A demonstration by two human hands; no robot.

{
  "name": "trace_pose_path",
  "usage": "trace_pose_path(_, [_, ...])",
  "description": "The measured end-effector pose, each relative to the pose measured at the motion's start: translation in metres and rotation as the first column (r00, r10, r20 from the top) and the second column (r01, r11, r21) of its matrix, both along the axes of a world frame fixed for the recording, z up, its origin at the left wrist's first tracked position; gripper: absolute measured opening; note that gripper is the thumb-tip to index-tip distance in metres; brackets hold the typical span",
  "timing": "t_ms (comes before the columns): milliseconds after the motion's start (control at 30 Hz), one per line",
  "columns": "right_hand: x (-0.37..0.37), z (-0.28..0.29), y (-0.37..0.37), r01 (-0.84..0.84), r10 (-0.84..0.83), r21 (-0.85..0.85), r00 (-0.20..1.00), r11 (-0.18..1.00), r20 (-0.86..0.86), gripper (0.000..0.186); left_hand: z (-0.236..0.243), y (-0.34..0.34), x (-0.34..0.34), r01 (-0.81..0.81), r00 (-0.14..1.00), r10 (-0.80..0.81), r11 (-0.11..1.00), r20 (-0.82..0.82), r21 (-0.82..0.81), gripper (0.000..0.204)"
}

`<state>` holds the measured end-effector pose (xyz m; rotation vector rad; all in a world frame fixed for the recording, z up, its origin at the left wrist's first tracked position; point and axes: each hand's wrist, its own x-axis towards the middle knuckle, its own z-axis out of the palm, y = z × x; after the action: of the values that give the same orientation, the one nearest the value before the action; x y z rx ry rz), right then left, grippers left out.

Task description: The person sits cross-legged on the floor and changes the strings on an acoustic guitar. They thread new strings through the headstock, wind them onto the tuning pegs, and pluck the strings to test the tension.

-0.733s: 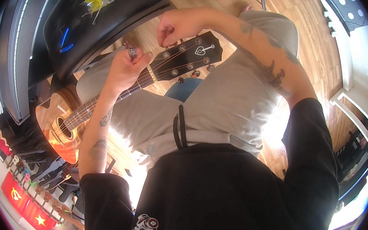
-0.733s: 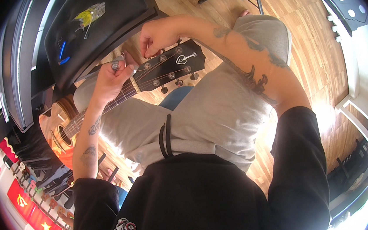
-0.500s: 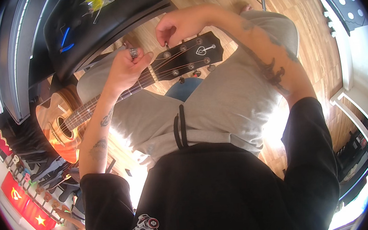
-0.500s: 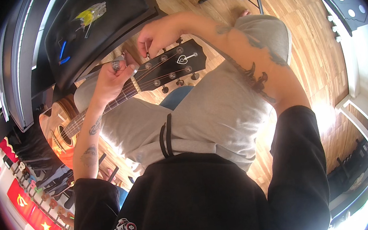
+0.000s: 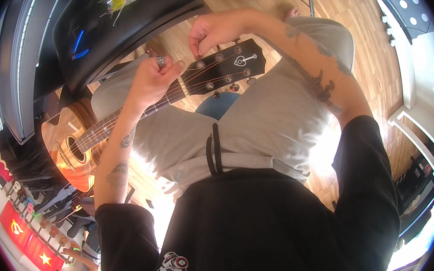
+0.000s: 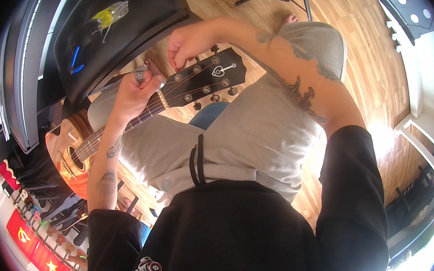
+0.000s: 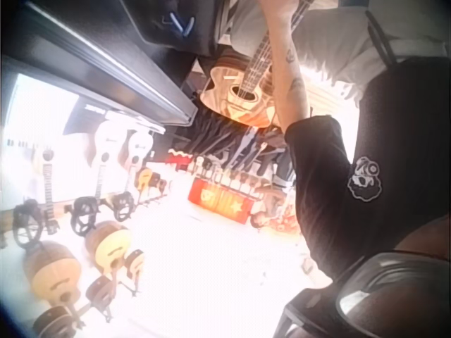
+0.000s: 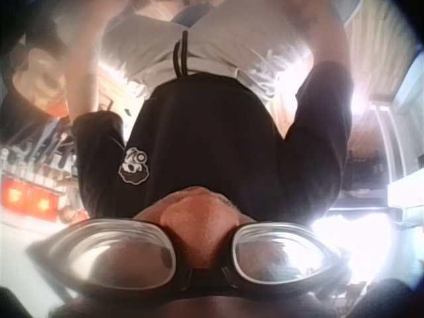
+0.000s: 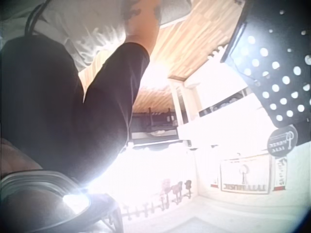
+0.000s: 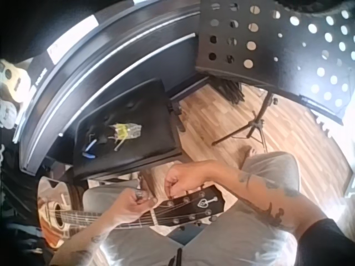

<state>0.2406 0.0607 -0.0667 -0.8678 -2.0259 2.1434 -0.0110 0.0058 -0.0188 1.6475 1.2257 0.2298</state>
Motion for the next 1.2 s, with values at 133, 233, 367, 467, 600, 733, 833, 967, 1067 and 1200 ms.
trace_pose_path(133, [0.003,0.016,-0.007,0.102,-0.101,-0.019,0.993,0.995,0.066,0.019,-0.002,0.002,-0.001,0.017,1.000,-0.017,1.000,-0.018,0.009,0.054])
trace_pose_path(233, [0.002,0.000,-0.010,0.127,-0.127,0.009,0.992,0.992,0.001,0.021,-0.003,0.002,-0.001,0.020,1.000,-0.020,1.000,-0.014,0.011,0.054])
trace_pose_path(367, [0.002,-0.011,-0.011,0.127,-0.124,0.015,0.982,0.992,-0.141,0.024,-0.005,0.002,-0.002,-0.003,1.000,0.002,1.000,-0.008,-0.019,0.054])
trace_pose_path(467, [0.004,-0.026,-0.006,0.108,-0.091,0.052,0.963,0.993,-0.254,0.025,-0.006,0.003,-0.002,0.002,1.000,-0.002,1.000,0.000,-0.020,0.054])
trace_pose_path(600, [0.003,-0.004,-0.010,0.158,-0.157,0.018,0.986,0.987,-0.061,0.027,-0.006,0.003,-0.003,-0.005,1.000,0.005,1.000,0.011,-0.013,0.055])
trace_pose_path(733, [0.000,-0.014,-0.007,0.026,-0.024,0.113,1.000,0.993,-0.018,0.025,-0.003,0.003,-0.001,0.001,1.000,-0.001,1.000,-0.017,-0.005,0.055])
trace_pose_path(833, [0.000,-0.014,-0.009,0.050,-0.047,0.053,0.997,0.997,-0.053,0.024,-0.006,0.004,-0.004,-0.006,1.000,0.005,1.000,-0.006,-0.013,0.054])
trace_pose_path(967, [0.000,-0.013,-0.009,0.072,-0.066,0.086,0.996,0.994,-0.065,0.026,-0.005,0.004,-0.002,-0.001,1.000,0.001,1.000,-0.001,-0.001,0.054])
trace_pose_path(1067, [-0.002,-0.006,-0.008,0.059,-0.060,0.059,0.998,0.996,0.003,0.027,-0.005,0.004,-0.004,-0.002,1.000,0.002,1.000,0.004,0.010,0.054])
trace_pose_path(1200, [-0.002,-0.006,-0.009,0.048,-0.052,0.076,0.998,0.996,0.043,0.029,-0.005,0.004,-0.003,0.007,1.000,-0.007,1.000,0.009,0.009,0.054])
